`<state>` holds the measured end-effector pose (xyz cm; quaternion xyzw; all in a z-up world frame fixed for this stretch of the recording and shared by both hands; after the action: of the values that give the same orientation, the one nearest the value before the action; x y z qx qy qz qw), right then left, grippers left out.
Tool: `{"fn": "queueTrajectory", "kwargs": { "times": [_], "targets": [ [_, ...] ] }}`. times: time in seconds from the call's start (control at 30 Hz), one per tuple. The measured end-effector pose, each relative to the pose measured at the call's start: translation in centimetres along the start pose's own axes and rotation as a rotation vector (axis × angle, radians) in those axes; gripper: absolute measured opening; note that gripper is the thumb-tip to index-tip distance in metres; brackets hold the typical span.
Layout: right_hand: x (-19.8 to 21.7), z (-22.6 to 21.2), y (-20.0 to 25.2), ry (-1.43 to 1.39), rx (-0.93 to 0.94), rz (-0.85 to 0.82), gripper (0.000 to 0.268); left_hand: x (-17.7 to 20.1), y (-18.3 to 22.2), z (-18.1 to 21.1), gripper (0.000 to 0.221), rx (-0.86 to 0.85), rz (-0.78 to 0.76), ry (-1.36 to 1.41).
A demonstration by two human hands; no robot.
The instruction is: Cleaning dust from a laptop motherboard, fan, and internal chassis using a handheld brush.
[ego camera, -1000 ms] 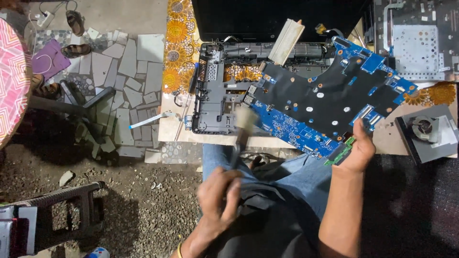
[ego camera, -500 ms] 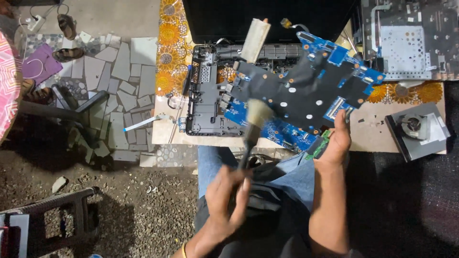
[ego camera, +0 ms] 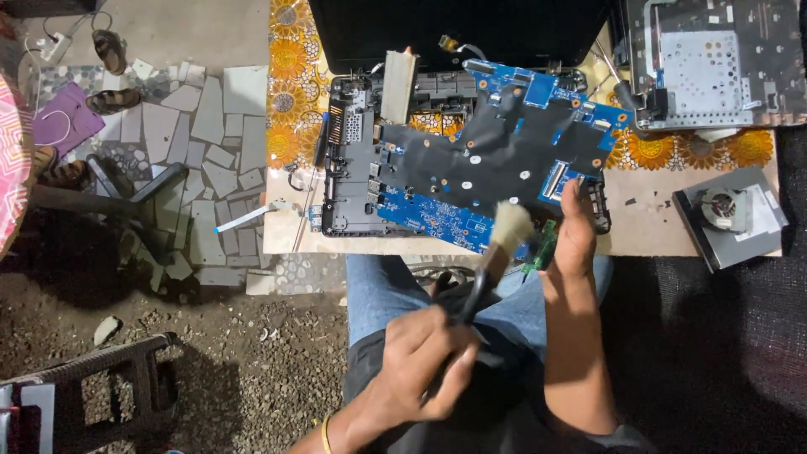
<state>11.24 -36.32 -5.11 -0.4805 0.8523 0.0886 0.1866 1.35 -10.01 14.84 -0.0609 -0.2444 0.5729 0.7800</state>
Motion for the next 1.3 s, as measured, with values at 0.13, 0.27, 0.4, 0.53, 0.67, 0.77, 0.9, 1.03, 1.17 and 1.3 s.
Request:
{"fn": "queueTrajectory", "kwargs": {
  "times": [0.13,0.27,0.4,0.53,0.67,0.77,0.9,1.03,1.17,1.3],
  "targets": [
    [2.0,1.6,0.6,0.079,-0.120,0.149,0.056,-1.0,0.1,-0.8,0.027,0.082,-0.127,0.085],
    [-0.8,1.0,1.1,-0.162,-0.165,-0.027,0.058,0.5,0.6,-0.1,0.040,-0.037,0.086,0.094],
    [4.5,4.5,-0.1,0.297,-0.075,-0.111,0.017,0.1,0.3,0.4,0.033,-0.076,0.072,0.059],
    [0.1,2.7,1.7,-0.154,-0.168,-0.104,0.042,-0.5,-0.3,-0.2,0.027,-0.013,0.031,-0.052],
    [0.8,2.1,1.3,0.050,-0.117,-0.054,0.034,0.2,-0.9,-0.3,0.020,-0.052,0.031,-0.044],
    [-1.2,0.3,1.3,0.028,-0.070,-0.073,0.044,0.1,0.1,-0.3,0.032,-0.093,0.009,-0.071],
    [-2.3,0.0,1.7,-0.131,-0.182,-0.045,0.060,1.4,0.9,0.3,0.047,-0.135,0.121,-0.054],
    [4.3,4.3,0.5,0.383,-0.133,-0.050,0.032,0.8,-0.1,1.0,0.050,-0.177,0.097,-0.011],
    [3.5,3.3,1.2,0.388,-0.156,-0.017,0.039,-0.5,0.5,-0.3,0.037,-0.097,0.121,-0.155],
    [4.1,2.8,1.0,0.389,-0.158,0.038,0.042,1.6,0.8,0.0,0.042,-0.056,0.275,-0.145]
  ]
}}
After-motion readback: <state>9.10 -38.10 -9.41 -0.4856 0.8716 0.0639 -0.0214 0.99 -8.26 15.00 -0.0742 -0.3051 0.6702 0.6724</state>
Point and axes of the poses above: each hand's wrist, its own y-axis away from the middle knuckle, its own x-axis out of the back of the hand, z = x × y, the point moved 9 cm from there along -y, towards the middle knuckle, and after that the axes turned 10 degrees about x, right-handed, at the moved point
